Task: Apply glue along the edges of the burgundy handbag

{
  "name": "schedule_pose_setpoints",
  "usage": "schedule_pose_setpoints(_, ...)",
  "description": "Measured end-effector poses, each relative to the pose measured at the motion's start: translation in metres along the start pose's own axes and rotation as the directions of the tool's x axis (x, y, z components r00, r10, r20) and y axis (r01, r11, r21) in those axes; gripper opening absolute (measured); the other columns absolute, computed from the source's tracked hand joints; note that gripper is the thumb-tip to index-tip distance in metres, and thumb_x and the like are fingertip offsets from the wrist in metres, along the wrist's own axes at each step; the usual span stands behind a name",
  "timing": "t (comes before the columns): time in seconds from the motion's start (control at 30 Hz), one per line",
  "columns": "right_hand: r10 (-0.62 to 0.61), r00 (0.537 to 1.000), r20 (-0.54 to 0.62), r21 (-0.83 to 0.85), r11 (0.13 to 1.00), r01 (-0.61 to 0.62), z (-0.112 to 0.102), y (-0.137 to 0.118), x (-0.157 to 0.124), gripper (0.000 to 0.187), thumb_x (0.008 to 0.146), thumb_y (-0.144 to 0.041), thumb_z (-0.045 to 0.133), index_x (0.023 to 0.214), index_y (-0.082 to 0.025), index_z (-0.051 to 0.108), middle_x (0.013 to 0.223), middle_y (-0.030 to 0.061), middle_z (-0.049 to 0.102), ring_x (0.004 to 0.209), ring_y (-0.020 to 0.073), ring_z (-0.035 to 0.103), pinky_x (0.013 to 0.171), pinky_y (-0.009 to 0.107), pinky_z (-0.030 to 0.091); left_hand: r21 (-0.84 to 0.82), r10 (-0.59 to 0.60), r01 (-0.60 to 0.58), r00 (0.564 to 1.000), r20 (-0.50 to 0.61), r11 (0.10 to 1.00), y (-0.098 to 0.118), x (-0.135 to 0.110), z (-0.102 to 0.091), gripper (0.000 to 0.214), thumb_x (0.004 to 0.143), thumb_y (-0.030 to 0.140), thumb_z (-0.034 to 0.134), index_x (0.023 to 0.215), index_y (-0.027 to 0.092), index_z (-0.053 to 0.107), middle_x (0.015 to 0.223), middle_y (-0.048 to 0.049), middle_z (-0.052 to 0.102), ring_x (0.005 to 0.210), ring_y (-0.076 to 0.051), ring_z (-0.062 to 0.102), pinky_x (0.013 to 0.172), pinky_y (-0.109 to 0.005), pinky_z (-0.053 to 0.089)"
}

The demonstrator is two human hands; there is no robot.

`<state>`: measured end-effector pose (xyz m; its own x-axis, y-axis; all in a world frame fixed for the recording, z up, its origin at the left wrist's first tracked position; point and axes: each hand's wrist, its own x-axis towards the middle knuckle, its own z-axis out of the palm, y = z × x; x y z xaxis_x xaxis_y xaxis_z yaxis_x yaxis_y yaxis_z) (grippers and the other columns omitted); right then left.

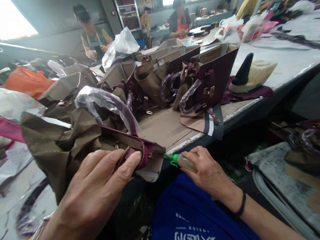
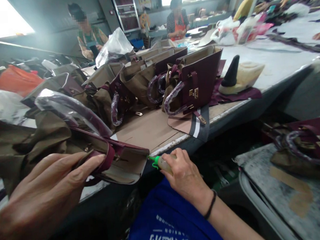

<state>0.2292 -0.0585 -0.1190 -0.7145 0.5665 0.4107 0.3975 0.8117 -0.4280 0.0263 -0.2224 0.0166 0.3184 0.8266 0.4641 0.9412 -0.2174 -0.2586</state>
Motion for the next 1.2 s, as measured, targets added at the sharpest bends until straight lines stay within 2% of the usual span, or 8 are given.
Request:
schedule_pose_setpoints(0.13, 0.007, 0.999, -0.052, -0.065, 0.998, -0.01, 0.006, 0.009, 0.017, 0.036, 0.076, -0.02, 0.075, 0.109, -0.015, 0.061, 0.098, 0.0101, 0.05, 0.094, 0.0265, 0.049, 0.084, 0.042, 0.052, 0.02, 0.035, -0.033, 0.994, -0.106, 0.999, -0.004, 0.005, 0.011, 0.042, 0.084, 0.0, 0.05, 0.126, 0.006, 0.05, 0.106, -0.0145, 0.058, 0.092, -0.023, 0.053, 0.082, -0.038, 0.045)
schedule_pose_setpoints(0.23, 0.026, 0.998, -0.065, -0.04, 0.999, -0.029, 0.009, 0.014, 0.022, 0.036, 0.076, -0.02, 0.075, 0.109, -0.014, 0.061, 0.099, 0.0108, 0.048, 0.094, 0.0262, 0.049, 0.086, 0.043, 0.051, 0.007, 0.011, -0.01, 0.993, -0.12, 1.0, -0.006, 0.005, 0.016, 0.043, 0.083, -0.001, 0.051, 0.125, 0.006, 0.051, 0.103, -0.0146, 0.058, 0.09, -0.023, 0.053, 0.079, -0.038, 0.046)
schedule_pose_setpoints(0.47, -0.022, 1.0, 0.019, 0.2, 0.98, 0.017, 0.005, 0.012, 0.006, 0.041, 0.076, -0.016, 0.074, 0.112, -0.017, 0.056, 0.099, 0.0068, 0.048, 0.09, 0.022, 0.051, 0.083, 0.041, 0.05, 0.012, -0.067, 0.069, 0.994, -0.09, 0.998, -0.003, -0.009, 0.011, 0.049, 0.08, -0.005, 0.056, 0.126, 0.009, 0.051, 0.104, -0.0118, 0.058, 0.094, -0.02, 0.052, 0.084, -0.035, 0.044)
schedule_pose_setpoints(0.67, -0.03, 0.996, -0.088, 0.105, 0.994, 0.039, 0.001, 0.018, 0.013, 0.036, 0.077, -0.016, 0.073, 0.11, -0.016, 0.056, 0.098, 0.0079, 0.047, 0.091, 0.024, 0.05, 0.083, 0.044, 0.05, -0.012, -0.14, 0.139, 0.988, -0.06, 0.99, 0.007, -0.017, 0.004, 0.046, 0.077, -0.008, 0.058, 0.121, 0.006, 0.055, 0.106, -0.0122, 0.057, 0.096, -0.019, 0.051, 0.087, -0.032, 0.041)
schedule_pose_setpoints(0.83, -0.097, 0.995, 0.02, 0.176, 0.98, 0.092, -0.005, 0.018, 0.006, 0.042, 0.077, -0.014, 0.072, 0.114, -0.019, 0.052, 0.099, 0.0061, 0.048, 0.091, 0.0223, 0.05, 0.08, 0.04, 0.051, -0.045, -0.184, 0.183, 0.983, -0.012, 0.982, 0.008, -0.024, 0.002, 0.052, 0.083, -0.003, 0.052, 0.132, 0.013, 0.047, 0.113, -0.0108, 0.055, 0.102, -0.02, 0.05, 0.092, -0.033, 0.039)
schedule_pose_setpoints(0.93, -0.087, 0.995, -0.04, 0.152, 0.984, 0.092, -0.005, 0.023, 0.008, 0.042, 0.078, -0.014, 0.072, 0.115, -0.019, 0.051, 0.1, 0.0066, 0.047, 0.091, 0.0225, 0.051, 0.082, 0.042, 0.05, -0.047, -0.156, 0.157, 0.987, 0.028, 0.986, 0.005, -0.028, -0.001, 0.06, 0.086, 0.0, 0.048, 0.141, 0.019, 0.036, 0.115, -0.0106, 0.054, 0.103, -0.022, 0.049, 0.092, -0.034, 0.038)
schedule_pose_setpoints(1.03, -0.082, 0.991, -0.105, 0.094, 0.991, 0.092, -0.004, 0.027, 0.011, 0.043, 0.078, -0.015, 0.072, 0.115, -0.017, 0.052, 0.101, 0.0079, 0.047, 0.091, 0.0236, 0.05, 0.083, 0.044, 0.05, -0.057, -0.155, 0.158, 0.986, 0.057, 0.986, 0.003, -0.031, -0.003, 0.06, 0.088, 0.004, 0.047, 0.143, 0.022, 0.034, 0.116, -0.0105, 0.053, 0.103, -0.023, 0.05, 0.09, -0.034, 0.038)
schedule_pose_setpoints(1.2, -0.113, 0.992, -0.05, 0.129, 0.985, 0.118, -0.005, 0.023, 0.011, 0.042, 0.079, -0.015, 0.071, 0.115, -0.019, 0.05, 0.099, 0.007, 0.048, 0.09, 0.0232, 0.05, 0.08, 0.043, 0.052, -0.063, -0.154, 0.157, 0.987, 0.04, 0.986, 0.0, -0.035, -0.002, 0.056, 0.09, 0.008, 0.043, 0.143, 0.025, 0.034, 0.117, -0.0092, 0.053, 0.102, -0.022, 0.05, 0.09, -0.033, 0.038)
